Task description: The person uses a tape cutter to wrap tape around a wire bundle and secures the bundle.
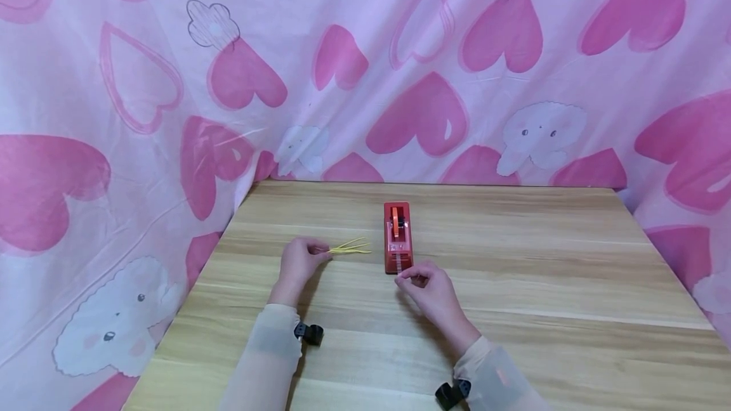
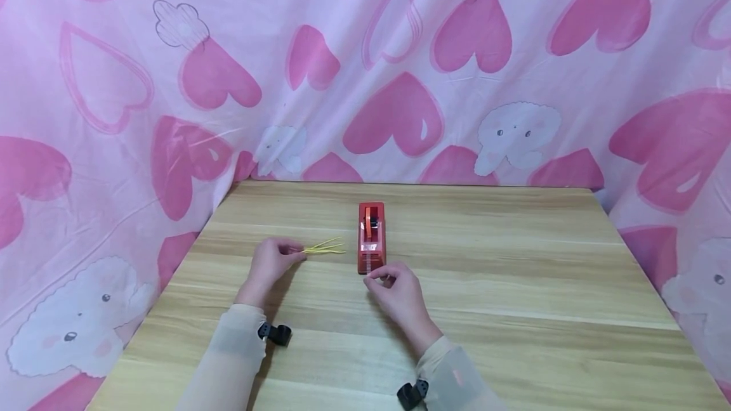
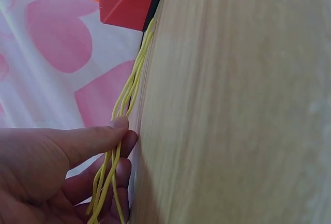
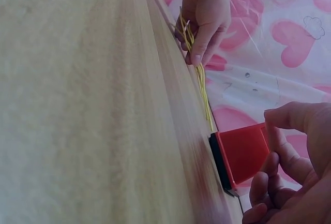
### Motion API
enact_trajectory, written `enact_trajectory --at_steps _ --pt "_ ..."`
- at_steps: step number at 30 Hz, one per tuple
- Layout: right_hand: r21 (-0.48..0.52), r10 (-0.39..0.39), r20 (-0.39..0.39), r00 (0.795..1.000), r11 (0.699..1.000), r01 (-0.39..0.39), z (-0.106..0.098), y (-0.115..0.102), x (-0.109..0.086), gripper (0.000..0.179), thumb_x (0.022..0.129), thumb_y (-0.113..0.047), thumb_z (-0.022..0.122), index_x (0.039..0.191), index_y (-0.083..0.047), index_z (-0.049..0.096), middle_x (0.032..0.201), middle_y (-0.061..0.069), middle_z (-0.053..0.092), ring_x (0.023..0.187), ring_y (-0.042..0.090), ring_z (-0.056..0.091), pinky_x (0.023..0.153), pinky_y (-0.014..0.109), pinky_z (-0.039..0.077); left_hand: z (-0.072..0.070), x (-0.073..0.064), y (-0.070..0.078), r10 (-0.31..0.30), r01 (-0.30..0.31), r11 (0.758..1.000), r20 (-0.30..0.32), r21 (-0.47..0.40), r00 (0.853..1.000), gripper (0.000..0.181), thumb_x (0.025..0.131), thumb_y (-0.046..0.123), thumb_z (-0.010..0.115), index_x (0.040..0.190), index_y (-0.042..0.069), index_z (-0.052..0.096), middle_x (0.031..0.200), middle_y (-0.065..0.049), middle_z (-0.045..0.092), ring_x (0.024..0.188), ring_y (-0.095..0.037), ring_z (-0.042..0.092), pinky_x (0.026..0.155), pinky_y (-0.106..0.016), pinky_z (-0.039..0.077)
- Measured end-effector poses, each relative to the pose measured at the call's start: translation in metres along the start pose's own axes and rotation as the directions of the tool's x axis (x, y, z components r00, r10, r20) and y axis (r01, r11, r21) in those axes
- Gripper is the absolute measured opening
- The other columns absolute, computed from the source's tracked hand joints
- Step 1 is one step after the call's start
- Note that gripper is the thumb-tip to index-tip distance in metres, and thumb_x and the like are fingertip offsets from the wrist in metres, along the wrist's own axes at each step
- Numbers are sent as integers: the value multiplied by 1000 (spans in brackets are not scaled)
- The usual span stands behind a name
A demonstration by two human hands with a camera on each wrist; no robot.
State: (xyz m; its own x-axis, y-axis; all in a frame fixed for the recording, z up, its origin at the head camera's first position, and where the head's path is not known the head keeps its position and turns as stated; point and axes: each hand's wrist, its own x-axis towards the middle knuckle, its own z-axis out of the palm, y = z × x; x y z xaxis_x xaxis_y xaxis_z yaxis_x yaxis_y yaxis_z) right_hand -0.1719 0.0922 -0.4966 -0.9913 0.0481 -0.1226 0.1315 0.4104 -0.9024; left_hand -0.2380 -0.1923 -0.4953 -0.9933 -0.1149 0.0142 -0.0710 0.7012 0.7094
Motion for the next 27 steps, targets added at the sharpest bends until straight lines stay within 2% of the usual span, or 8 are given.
enact_trajectory --at_steps 10,19,23,27 --pt "-6 22 10 1000 1000 -22 2 -1 -1 8 90 -23 81 94 -17 79 100 5 64 92 22 55 76 30 47 -4 -1 -1 -15 15 1000 2 11 1000 9 84 14 85 92 11 83 96 -8 80 95 -26 70 87 -42 53" --pt "31 11 34 999 999 -12 1 0 -2 10 91 -22 80 97 -14 79 92 5 65 85 20 53 70 29 46 -10 -1 -2 -69 72 996 63 -45 996 13 85 19 86 96 12 83 99 -7 79 92 -21 68 75 -30 52" --pt "36 -3 34 999 999 2 -2 -2 -1 10 91 -21 80 98 -13 79 91 5 66 84 20 53 69 28 46 -12 -1 -2 -59 67 995 103 -80 993 14 86 20 86 98 14 83 100 -6 79 87 -18 67 71 -28 52" --pt "26 -15 42 999 1000 13 -4 -3 0 10 90 -19 80 98 -13 79 92 5 67 85 20 54 71 27 47 -14 -1 0 -28 43 994 144 -100 989 14 85 19 86 98 15 83 100 -5 80 85 -15 68 72 -28 53"
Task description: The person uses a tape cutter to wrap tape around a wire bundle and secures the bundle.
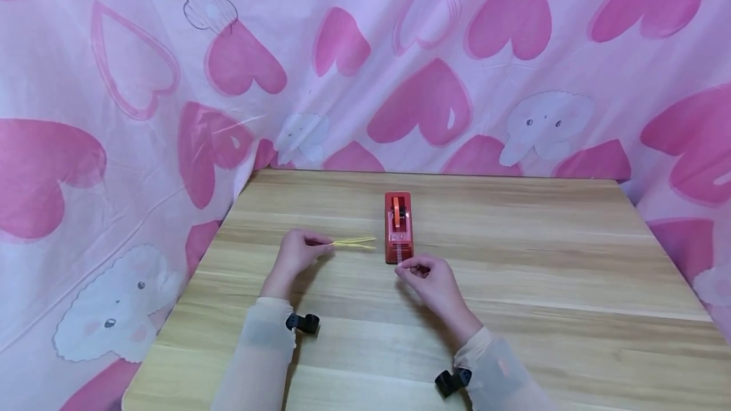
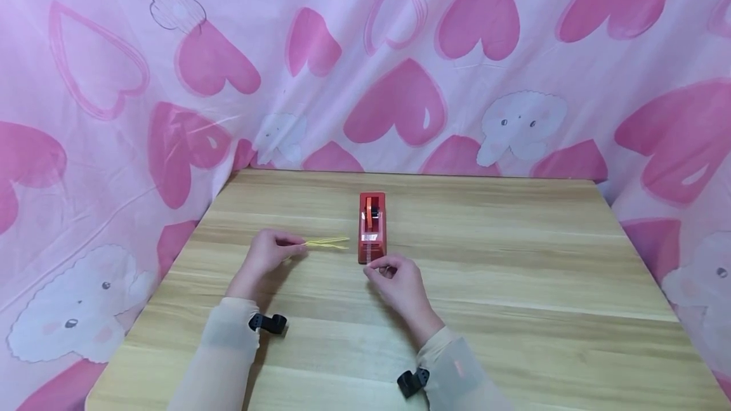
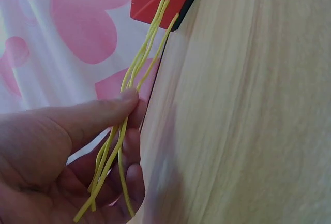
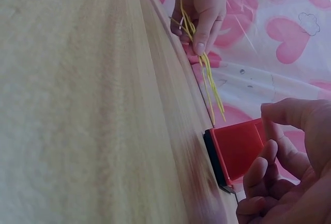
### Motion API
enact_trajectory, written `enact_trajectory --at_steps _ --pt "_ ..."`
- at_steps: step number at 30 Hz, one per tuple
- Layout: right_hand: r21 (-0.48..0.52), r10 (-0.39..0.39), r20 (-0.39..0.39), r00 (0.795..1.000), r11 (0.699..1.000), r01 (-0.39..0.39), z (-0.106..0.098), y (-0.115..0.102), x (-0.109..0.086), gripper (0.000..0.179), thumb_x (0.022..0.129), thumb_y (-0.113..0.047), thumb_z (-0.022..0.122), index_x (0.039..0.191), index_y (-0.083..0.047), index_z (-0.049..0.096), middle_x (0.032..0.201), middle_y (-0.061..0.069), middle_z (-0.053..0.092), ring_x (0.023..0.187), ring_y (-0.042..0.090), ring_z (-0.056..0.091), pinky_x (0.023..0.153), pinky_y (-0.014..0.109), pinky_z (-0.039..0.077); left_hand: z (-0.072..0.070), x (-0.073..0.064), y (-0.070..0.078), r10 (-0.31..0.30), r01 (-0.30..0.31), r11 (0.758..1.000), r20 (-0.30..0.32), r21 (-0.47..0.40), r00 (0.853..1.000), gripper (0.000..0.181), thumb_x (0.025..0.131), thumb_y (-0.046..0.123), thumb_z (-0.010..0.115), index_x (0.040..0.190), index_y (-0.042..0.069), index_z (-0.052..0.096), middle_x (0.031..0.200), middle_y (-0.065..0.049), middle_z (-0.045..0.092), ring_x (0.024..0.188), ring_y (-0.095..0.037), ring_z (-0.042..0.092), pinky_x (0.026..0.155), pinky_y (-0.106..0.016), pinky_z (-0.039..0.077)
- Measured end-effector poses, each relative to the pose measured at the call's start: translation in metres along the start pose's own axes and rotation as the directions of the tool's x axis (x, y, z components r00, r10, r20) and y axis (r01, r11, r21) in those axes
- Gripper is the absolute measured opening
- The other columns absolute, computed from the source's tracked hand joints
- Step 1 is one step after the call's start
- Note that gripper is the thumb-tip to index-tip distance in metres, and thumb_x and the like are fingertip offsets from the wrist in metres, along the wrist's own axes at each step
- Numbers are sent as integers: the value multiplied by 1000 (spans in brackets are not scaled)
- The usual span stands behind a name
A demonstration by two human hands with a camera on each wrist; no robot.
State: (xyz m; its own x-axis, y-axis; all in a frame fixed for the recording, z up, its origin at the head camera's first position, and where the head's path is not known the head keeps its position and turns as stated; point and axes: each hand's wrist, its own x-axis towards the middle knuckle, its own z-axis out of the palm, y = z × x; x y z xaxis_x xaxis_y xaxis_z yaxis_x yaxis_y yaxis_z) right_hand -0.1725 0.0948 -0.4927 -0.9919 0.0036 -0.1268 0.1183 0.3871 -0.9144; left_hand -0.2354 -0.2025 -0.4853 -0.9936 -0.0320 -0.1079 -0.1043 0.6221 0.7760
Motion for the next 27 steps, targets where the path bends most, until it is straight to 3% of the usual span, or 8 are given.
enact_trajectory --at_steps 9,15,21,27 --pt "19 22 11 1000 1000 -22 -3 -3 0 11 91 -20 80 99 -13 79 91 5 67 84 20 54 70 27 47 -3 -4 4 43 -43 999 94 -1 995 13 86 19 86 99 18 84 100 -2 80 87 -15 66 75 -28 52" --pt "26 1 11 1000 1000 -1 -3 -2 1 11 90 -19 80 97 -11 80 87 4 69 80 17 57 67 25 49 -1 -2 2 100 -102 995 180 5 979 10 85 19 86 95 19 84 97 1 80 85 -11 67 77 -29 53" --pt "54 23 15 1000 998 -24 -5 -2 1 11 90 -21 80 95 -11 79 78 4 67 61 13 54 50 23 44 -1 -4 4 145 -145 989 252 -20 957 12 85 21 86 96 19 84 97 1 80 88 -9 68 79 -29 54" --pt "67 69 53 996 995 -72 -8 -6 0 14 93 -27 78 97 -13 78 59 2 57 45 14 42 42 24 32 4 -5 11 131 -126 991 288 -37 949 11 85 22 86 96 22 84 102 3 80 93 -12 66 80 -31 52"
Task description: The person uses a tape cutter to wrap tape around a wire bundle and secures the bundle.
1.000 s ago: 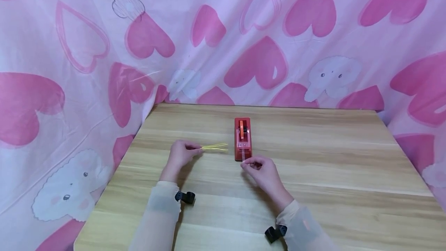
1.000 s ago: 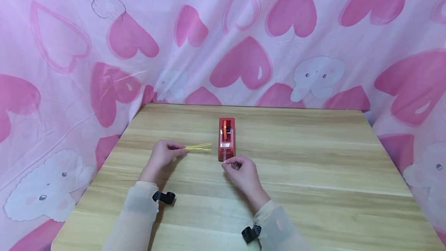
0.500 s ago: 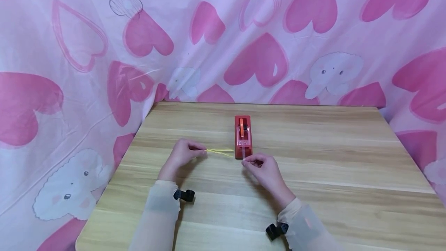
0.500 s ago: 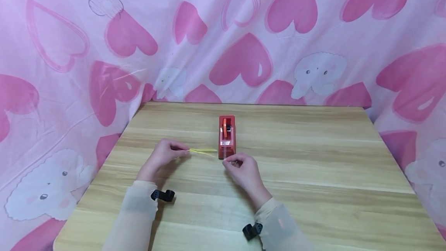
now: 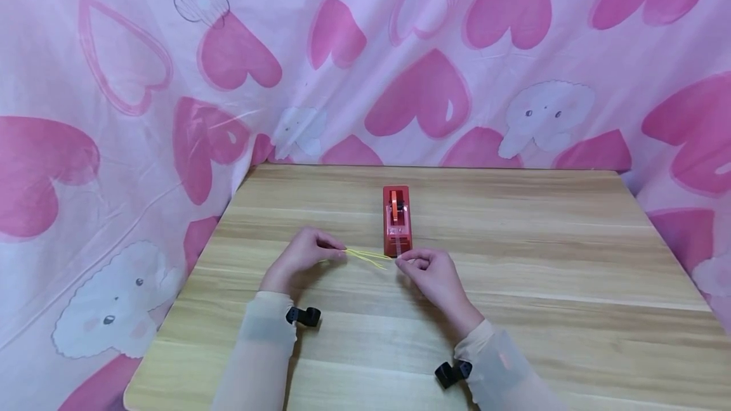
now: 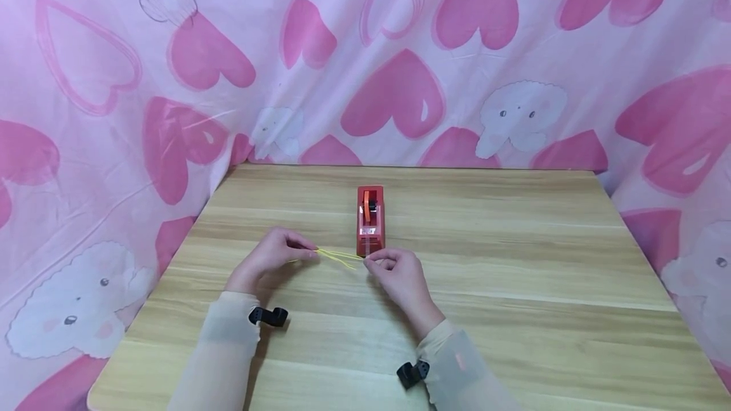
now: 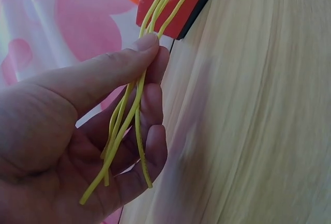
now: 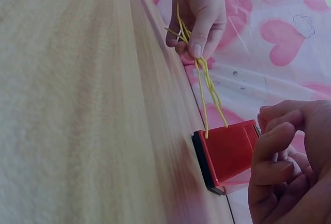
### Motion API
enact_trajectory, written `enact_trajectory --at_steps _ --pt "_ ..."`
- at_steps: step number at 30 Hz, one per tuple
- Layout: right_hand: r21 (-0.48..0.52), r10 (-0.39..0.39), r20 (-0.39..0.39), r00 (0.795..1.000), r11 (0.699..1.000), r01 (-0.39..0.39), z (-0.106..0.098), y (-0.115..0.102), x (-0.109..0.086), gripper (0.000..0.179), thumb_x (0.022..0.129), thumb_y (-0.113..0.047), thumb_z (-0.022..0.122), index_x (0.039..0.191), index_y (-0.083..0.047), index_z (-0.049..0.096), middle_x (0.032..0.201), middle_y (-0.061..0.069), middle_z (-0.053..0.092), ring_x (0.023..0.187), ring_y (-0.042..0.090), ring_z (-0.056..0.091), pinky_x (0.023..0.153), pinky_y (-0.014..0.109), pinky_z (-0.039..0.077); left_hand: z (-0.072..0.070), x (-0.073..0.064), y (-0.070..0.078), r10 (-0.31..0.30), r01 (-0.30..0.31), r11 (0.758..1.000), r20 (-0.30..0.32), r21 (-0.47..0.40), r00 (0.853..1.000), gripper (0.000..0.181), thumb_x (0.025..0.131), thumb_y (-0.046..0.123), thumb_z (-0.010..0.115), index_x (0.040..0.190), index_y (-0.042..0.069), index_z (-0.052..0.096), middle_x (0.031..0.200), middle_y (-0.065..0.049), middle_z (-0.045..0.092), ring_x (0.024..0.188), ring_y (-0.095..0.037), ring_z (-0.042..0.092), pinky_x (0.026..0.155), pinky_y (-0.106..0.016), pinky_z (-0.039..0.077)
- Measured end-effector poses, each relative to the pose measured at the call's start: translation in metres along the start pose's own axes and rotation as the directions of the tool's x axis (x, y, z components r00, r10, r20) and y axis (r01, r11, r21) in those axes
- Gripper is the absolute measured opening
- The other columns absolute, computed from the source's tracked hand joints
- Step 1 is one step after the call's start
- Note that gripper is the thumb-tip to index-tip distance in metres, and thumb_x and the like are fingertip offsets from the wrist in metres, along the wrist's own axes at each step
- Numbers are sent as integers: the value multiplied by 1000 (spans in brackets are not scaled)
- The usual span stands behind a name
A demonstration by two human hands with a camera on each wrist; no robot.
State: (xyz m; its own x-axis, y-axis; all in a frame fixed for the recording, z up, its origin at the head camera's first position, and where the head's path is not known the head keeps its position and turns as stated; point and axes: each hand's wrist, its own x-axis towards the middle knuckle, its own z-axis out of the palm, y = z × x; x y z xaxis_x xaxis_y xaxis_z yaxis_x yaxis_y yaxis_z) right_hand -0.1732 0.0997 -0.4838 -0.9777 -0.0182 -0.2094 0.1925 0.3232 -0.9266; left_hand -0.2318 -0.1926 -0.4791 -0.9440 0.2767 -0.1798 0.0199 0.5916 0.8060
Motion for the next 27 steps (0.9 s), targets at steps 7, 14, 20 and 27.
enact_trajectory --at_steps 7,14,20,27 --pt "45 38 42 998 998 -40 -2 -3 -3 19 95 -28 76 104 -12 75 57 11 59 40 15 42 40 25 32 13 5 7 48 -48 999 2 8 999 11 86 18 85 97 20 83 95 2 79 78 -14 61 67 -29 52" --pt "63 34 45 998 997 -37 -1 -5 -5 19 96 -27 74 106 -11 75 58 16 61 39 16 44 39 24 34 28 10 18 47 -47 999 9 20 999 11 85 20 85 96 22 83 95 4 79 75 -16 59 65 -29 50" --pt "41 61 30 998 997 -62 -1 -8 -7 18 97 -28 73 106 -13 75 60 14 63 41 16 45 40 24 33 39 14 30 56 -56 998 26 3 998 10 88 22 83 97 25 82 97 6 78 83 -16 62 73 -32 51" --pt "51 61 23 998 997 -62 0 -7 -8 17 98 -28 73 106 -13 76 57 9 61 40 14 42 39 24 31 50 19 38 80 -80 997 10 12 997 10 89 24 83 99 25 83 98 7 79 86 -15 64 76 -32 51"
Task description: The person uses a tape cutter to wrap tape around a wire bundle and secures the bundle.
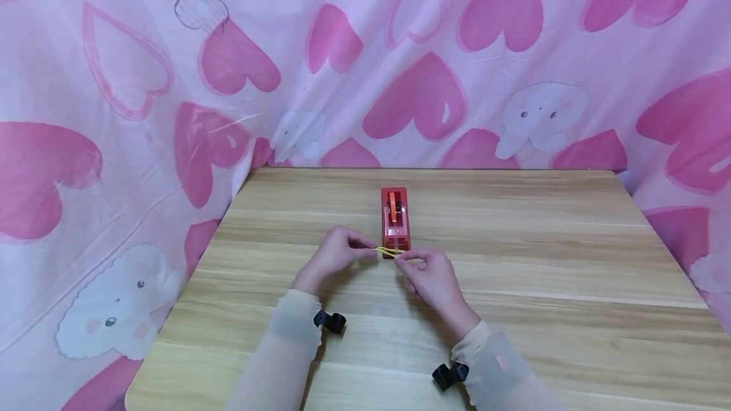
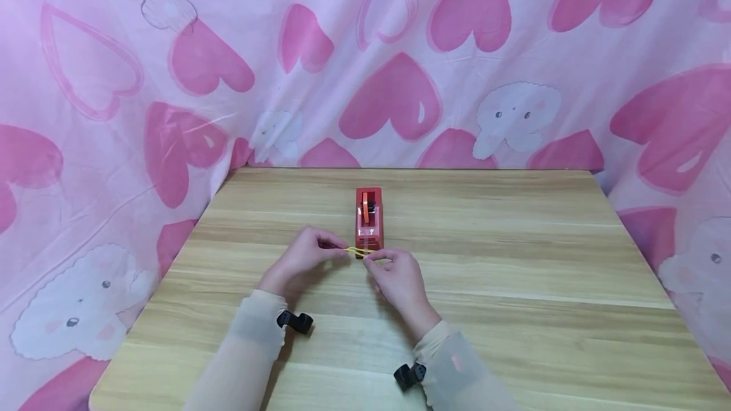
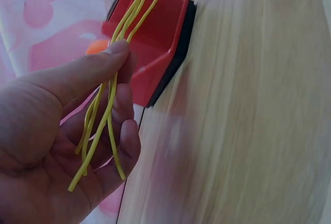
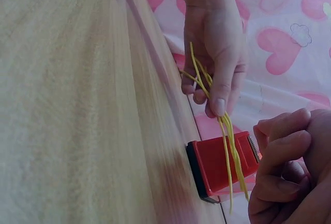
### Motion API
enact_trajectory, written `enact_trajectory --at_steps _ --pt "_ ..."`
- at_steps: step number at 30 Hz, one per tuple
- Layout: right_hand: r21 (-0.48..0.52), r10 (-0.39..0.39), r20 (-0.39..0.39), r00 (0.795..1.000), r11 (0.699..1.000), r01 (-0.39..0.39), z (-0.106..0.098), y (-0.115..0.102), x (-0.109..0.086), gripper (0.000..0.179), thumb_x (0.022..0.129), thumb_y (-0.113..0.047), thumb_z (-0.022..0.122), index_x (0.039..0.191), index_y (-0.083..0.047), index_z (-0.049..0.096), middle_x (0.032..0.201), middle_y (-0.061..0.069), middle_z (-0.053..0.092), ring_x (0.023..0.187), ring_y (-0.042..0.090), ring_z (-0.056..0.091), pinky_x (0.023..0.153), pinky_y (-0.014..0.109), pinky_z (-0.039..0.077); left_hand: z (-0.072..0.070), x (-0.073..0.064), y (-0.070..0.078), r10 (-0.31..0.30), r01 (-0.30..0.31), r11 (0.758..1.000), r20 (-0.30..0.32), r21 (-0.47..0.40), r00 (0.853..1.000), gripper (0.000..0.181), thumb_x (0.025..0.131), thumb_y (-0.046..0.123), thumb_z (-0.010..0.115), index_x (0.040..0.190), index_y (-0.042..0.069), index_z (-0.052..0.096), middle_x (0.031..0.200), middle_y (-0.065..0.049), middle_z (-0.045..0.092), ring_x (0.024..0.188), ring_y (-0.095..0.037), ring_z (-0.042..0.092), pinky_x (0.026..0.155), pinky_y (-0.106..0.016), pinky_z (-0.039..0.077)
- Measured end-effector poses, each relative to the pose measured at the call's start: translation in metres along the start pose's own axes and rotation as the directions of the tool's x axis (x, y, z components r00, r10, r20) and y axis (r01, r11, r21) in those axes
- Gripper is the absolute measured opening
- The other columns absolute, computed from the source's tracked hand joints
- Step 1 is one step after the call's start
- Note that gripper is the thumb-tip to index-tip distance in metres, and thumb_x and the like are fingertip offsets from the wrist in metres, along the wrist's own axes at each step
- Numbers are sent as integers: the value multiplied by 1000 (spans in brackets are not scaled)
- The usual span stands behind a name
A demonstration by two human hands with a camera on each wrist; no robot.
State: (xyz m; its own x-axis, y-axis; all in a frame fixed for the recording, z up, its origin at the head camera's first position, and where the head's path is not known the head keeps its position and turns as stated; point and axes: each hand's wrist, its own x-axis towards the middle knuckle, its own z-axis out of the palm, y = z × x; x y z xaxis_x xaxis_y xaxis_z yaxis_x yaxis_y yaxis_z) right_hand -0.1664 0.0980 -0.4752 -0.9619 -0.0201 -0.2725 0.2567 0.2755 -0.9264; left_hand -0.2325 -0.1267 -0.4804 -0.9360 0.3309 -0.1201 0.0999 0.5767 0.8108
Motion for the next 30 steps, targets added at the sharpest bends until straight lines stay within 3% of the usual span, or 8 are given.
enact_trajectory --at_steps 7,15,22,30 --pt "-18 -4 -1 1000 1000 4 1 2 1 21 99 -30 71 108 -12 77 56 6 59 41 14 41 40 25 29 10 5 7 69 -69 998 -9 -1 998 10 89 20 82 100 21 82 98 4 80 88 -9 70 84 -31 57" --pt "-25 -5 -14 1000 1000 5 1 2 0 20 99 -30 71 107 -13 77 55 5 59 42 14 42 41 25 28 16 8 14 100 -100 995 -4 -18 995 9 90 22 82 98 20 82 97 5 79 88 -9 69 82 -31 56" --pt "-26 -18 -19 1000 1000 17 1 2 -1 21 98 -30 72 108 -12 77 56 8 61 42 15 44 41 24 29 16 7 16 86 -87 993 -16 -77 996 8 90 21 82 98 21 83 95 5 79 86 -11 68 78 -32 55" --pt "-28 -24 -24 999 999 23 1 3 -1 22 99 -29 71 108 -10 78 56 8 61 42 14 44 41 24 30 15 7 19 91 -92 993 -13 -76 996 7 91 22 81 97 22 83 95 6 79 84 -11 67 75 -29 54"
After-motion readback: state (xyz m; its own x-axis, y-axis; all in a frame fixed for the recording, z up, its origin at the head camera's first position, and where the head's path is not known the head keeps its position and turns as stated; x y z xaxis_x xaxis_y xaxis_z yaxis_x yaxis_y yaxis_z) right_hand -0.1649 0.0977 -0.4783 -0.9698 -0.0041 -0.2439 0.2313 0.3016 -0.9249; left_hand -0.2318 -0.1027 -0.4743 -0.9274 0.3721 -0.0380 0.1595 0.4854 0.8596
